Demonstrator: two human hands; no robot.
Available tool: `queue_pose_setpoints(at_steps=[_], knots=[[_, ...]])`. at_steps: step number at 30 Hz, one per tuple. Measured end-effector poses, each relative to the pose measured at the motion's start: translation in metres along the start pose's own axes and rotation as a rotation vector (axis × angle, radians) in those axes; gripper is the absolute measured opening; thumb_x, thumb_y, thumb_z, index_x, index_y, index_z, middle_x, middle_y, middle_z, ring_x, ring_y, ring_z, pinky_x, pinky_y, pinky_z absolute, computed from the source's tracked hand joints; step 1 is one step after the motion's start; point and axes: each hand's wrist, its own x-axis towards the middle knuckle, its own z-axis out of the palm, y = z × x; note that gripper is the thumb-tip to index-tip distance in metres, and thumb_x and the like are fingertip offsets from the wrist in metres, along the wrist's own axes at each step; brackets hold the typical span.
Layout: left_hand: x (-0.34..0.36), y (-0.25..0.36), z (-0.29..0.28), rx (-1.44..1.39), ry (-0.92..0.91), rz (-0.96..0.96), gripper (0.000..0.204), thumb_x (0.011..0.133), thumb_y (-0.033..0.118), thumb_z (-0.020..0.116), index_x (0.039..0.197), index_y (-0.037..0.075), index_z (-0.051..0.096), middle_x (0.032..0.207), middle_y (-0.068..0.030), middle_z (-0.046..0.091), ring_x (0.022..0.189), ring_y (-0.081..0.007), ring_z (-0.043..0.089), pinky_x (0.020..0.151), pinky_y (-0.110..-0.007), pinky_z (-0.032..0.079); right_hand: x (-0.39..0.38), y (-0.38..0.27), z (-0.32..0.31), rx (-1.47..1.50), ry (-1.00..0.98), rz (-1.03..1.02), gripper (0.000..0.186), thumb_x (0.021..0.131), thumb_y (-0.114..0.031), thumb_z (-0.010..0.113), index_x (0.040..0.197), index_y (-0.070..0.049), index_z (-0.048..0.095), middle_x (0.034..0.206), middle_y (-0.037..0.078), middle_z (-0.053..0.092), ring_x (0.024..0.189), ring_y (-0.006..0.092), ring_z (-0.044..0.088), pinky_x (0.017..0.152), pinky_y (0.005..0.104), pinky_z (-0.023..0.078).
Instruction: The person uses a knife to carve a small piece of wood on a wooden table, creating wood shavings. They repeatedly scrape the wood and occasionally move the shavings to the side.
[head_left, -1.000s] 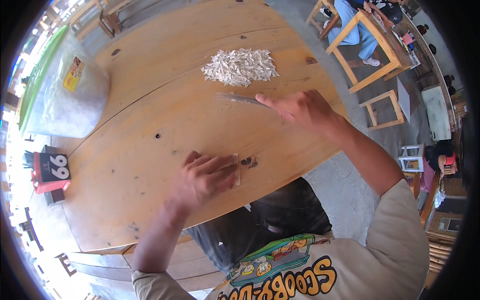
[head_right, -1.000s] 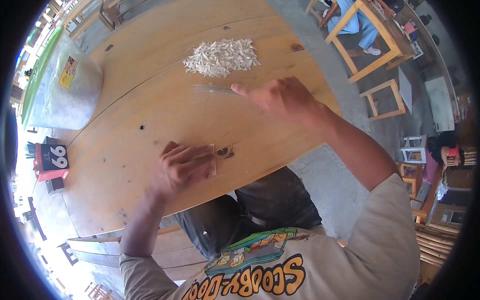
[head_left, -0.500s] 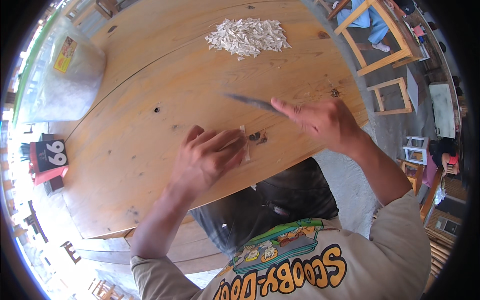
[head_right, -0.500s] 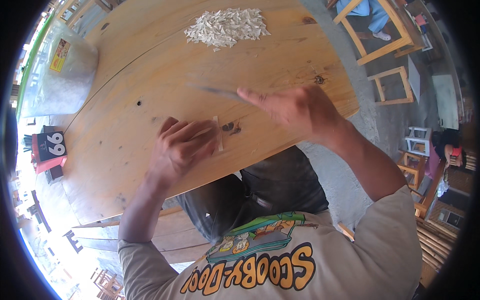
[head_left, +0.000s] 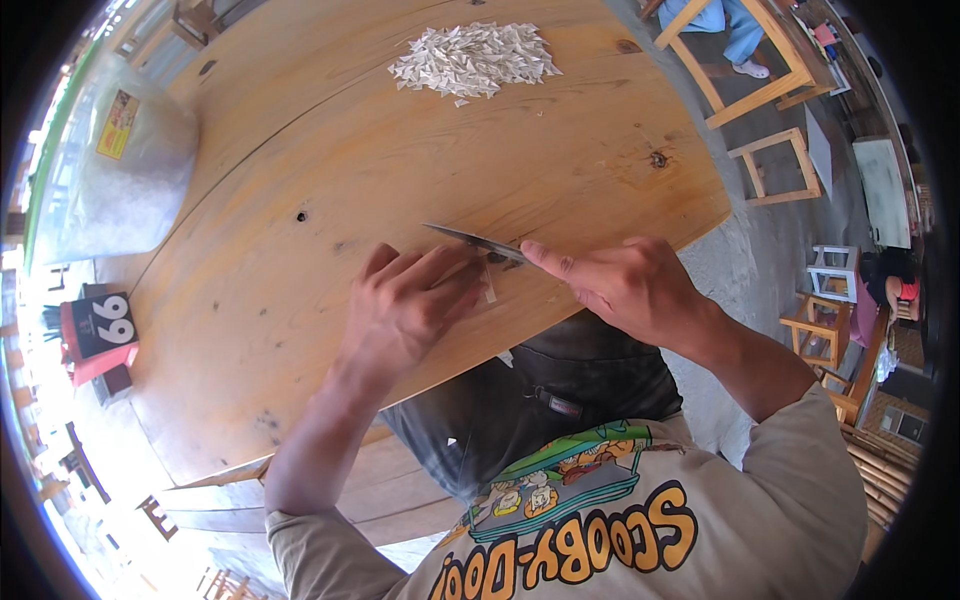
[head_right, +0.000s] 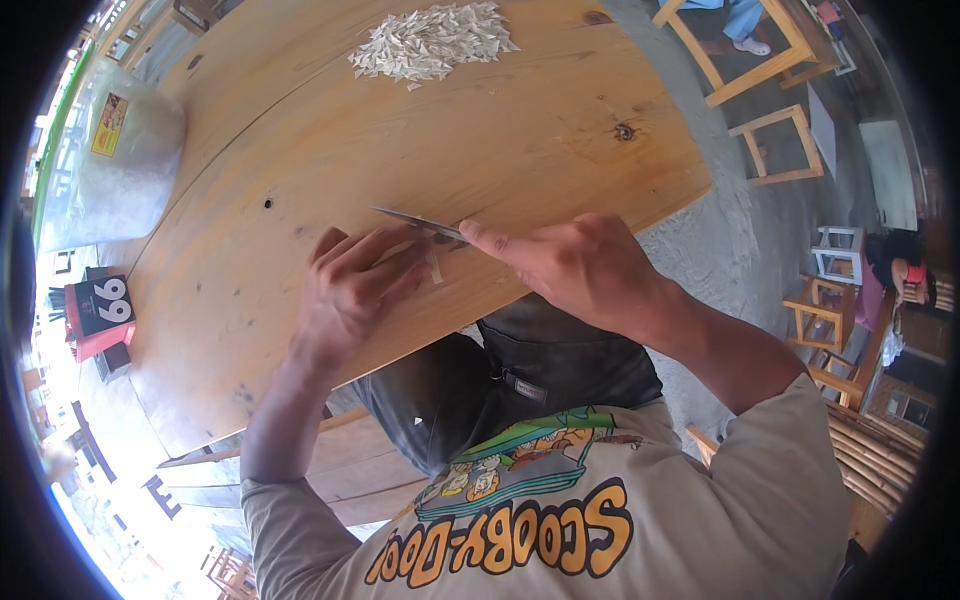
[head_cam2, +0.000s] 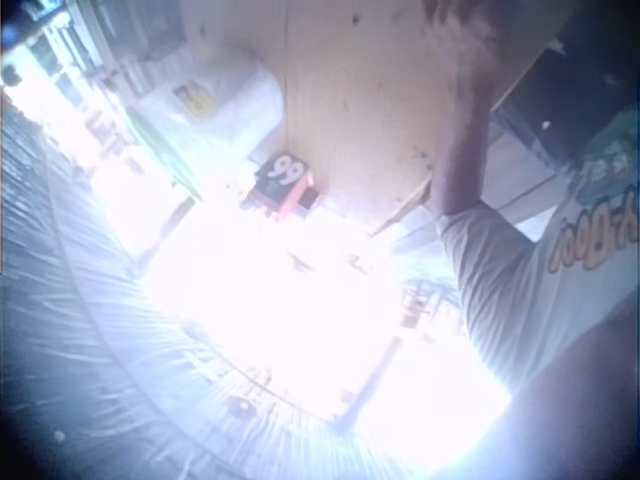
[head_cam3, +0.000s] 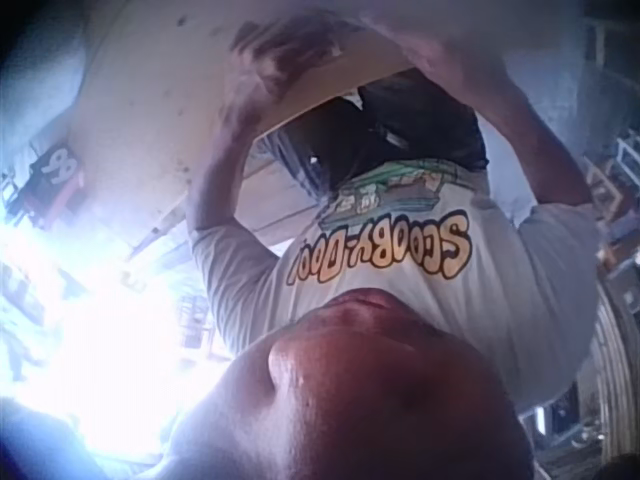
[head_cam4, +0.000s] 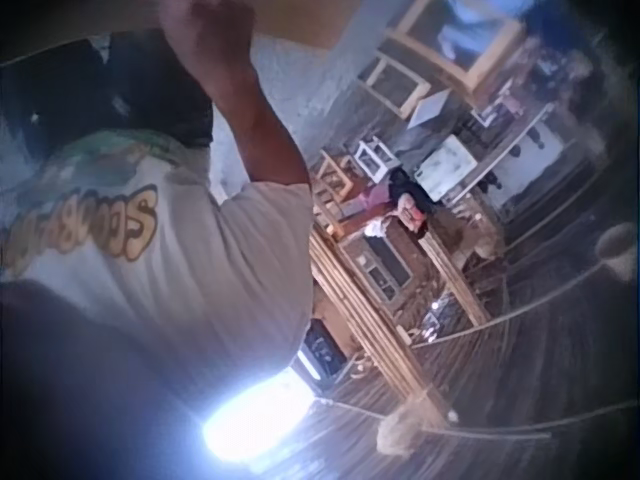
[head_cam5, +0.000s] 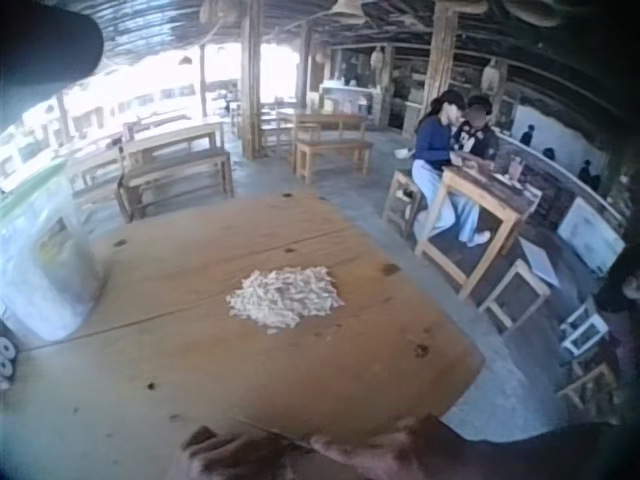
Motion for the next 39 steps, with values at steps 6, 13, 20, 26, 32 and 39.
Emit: queue_pose_setpoints(at_steps=[6, 13, 20, 26, 32, 39], knots=[[0.002, 0.004, -0.005, -0.043, -0.003, -0.008, 0.023, 0.097, 0.023, 0.092, 0.119, 0.017, 0.091, 0.129, 0.0027, 0.084, 0.096, -0.0183, 0.081, 0.085, -0.039, 0.054, -0.006, -0.022, -0.01, -0.162, -0.079, 0.038, 0.074, 0.094, -0.004, 0.086, 0.166, -0.019, 0.073, 0.074, 0.005, 0.07, 0.065, 0.0256, 0.073, 0.063, 0.0398, 0.06], [0.004, 0.005, -0.006, -0.077, 0.007, -0.019, 0.024, 0.095, 0.015, 0.09, 0.119, 0.014, 0.092, 0.127, 0.0024, 0.084, 0.09, -0.0191, 0.081, 0.083, -0.038, 0.055, -0.017, -0.035, -0.002, -0.007, -0.058, 0.13, 0.079, 0.096, -0.002, 0.085, 0.172, -0.013, 0.066, 0.074, 0.009, 0.07, 0.063, 0.0287, 0.073, 0.063, 0.0427, 0.062], [0.005, 0.006, -0.009, -0.08, 0.01, -0.016, 0.023, 0.095, 0.015, 0.089, 0.119, 0.014, 0.092, 0.127, 0.0029, 0.085, 0.09, -0.0189, 0.081, 0.083, -0.038, 0.055, -0.016, -0.041, -0.007, 0.015, -0.086, 0.173, 0.078, 0.098, -0.001, 0.083, 0.172, -0.012, 0.064, 0.079, 0.012, 0.073, 0.068, 0.0318, 0.077, 0.065, 0.0446, 0.065], [0.002, 0.004, -0.01, -0.092, 0.029, -0.019, 0.025, 0.095, 0.012, 0.087, 0.119, 0.014, 0.092, 0.13, 0.0048, 0.085, 0.089, -0.0194, 0.08, 0.084, -0.037, 0.056, -0.019, -0.044, -0.012, 0.008, -0.09, 0.168, 0.078, 0.099, 0.0, 0.081, 0.174, -0.012, 0.061, 0.092, 0.015, 0.079, 0.079, 0.0343, 0.082, 0.068, 0.0451, 0.067], [0.005, 0.009, -0.008, -0.125, -0.026, -0.05, 0.028, 0.096, 0.012, 0.086, 0.123, 0.014, 0.091, 0.134, 0.0045, 0.086, 0.092, -0.0202, 0.081, 0.089, -0.038, 0.056, -0.023, -0.034, -0.017, -0.034, -0.158, 0.154, 0.063, 0.105, -0.007, 0.072, 0.168, -0.011, 0.068, 0.102, 0.015, 0.086, 0.087, 0.0317, 0.086, 0.075, 0.0434, 0.07], [-0.004, 0.005, -0.007, -0.069, -0.043, -0.024, 0.037, 0.098, 0.014, 0.084, 0.135, 0.015, 0.088, 0.141, 0.0013, 0.085, 0.104, -0.0207, 0.082, 0.094, -0.041, 0.057, -0.015, -0.028, -0.023, -0.004, -0.118, 0.208, 0.064, 0.105, -0.01, 0.077, 0.168, -0.02, 0.07, 0.091, 0.015, 0.083, 0.081, 0.0328, 0.084, 0.074, 0.0483, 0.069]])
